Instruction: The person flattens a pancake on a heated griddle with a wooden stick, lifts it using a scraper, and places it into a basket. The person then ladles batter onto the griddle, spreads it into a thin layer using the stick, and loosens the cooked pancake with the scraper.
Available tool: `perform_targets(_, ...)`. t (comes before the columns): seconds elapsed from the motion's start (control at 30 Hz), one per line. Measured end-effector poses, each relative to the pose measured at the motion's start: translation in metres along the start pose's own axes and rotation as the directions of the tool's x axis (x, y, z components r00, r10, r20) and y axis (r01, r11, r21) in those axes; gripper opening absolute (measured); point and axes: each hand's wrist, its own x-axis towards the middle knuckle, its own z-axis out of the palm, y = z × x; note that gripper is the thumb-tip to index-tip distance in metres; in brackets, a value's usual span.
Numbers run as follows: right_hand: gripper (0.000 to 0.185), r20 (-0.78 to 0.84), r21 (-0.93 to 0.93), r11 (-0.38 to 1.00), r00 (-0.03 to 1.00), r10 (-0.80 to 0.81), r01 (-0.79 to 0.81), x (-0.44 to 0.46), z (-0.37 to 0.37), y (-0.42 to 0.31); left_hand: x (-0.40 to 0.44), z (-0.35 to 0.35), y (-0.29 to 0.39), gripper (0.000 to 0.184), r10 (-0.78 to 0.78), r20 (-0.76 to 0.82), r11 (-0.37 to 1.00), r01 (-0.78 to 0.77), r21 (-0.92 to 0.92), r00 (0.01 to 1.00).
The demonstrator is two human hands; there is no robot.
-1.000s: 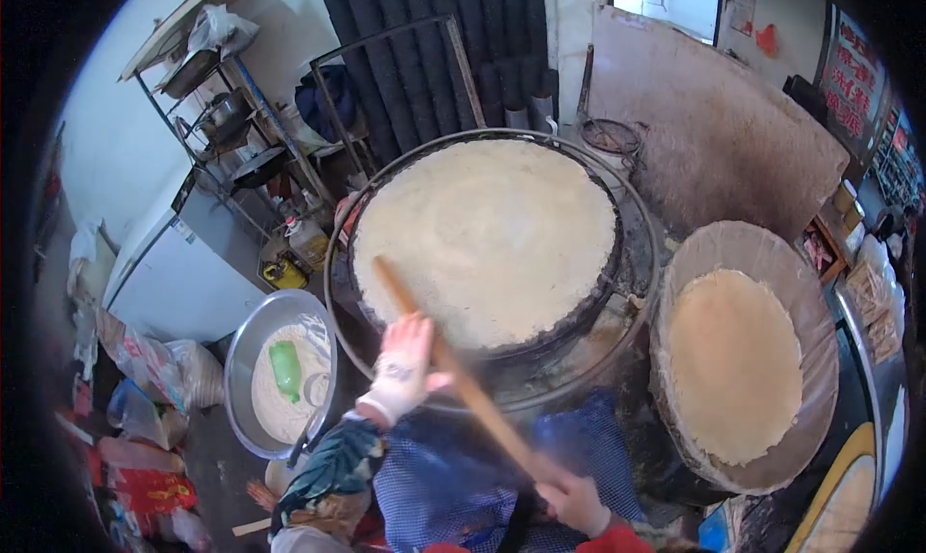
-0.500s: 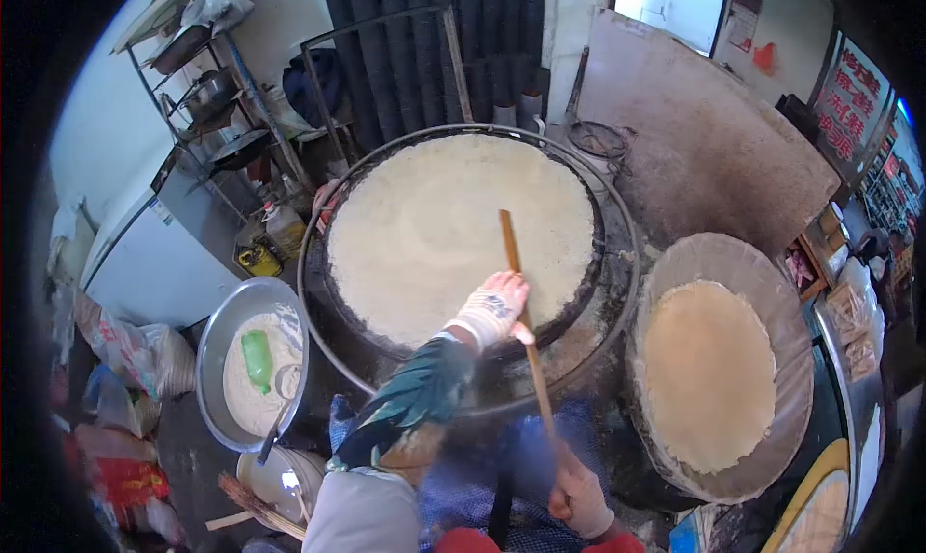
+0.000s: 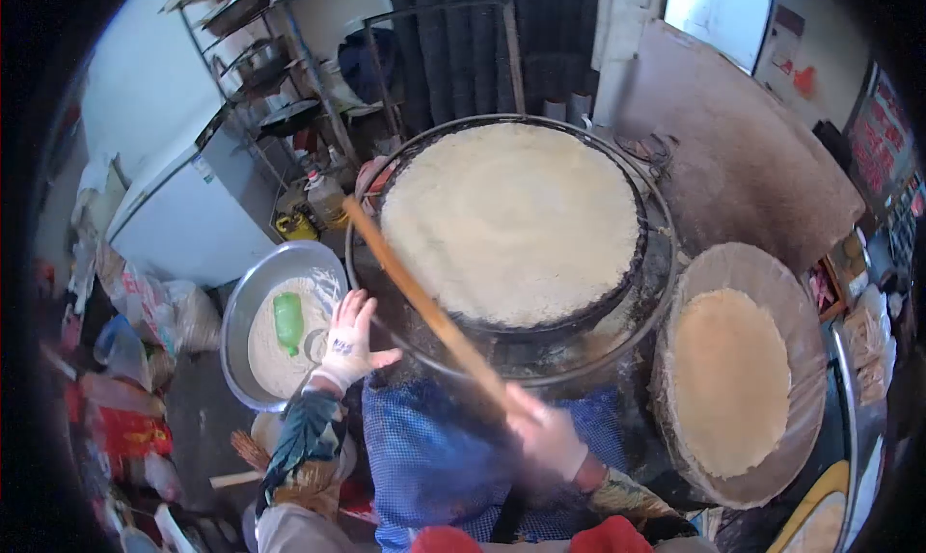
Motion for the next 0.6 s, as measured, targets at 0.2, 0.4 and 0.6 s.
perform_targets(0.2,0.036,-0.174,-0.592,0.803,0.964,-0.203,0.062,0.038,-0.086,0.053,0.016,0.111,-0.011,0.017,-0.095,0.405,0.943,-0.048,0.328,0.909)
perform_targets(0.4,0.045,-0.558,-0.021,1.0,0.83,-0.021,0.011,0.009,-0.233,0.092,0.012,0.075,0.094,0.01,-0.169,0.464,0.934,-0.008,0.356,0.87)
perform_targets(0.6,0.039,-0.217,-0.017,0.996,0.972,0.086,-0.092,0.037,-0.101,0.036,0.009,0.074,0.242,0.017,-0.134,0.29,0.971,0.184,-0.15,0.948)
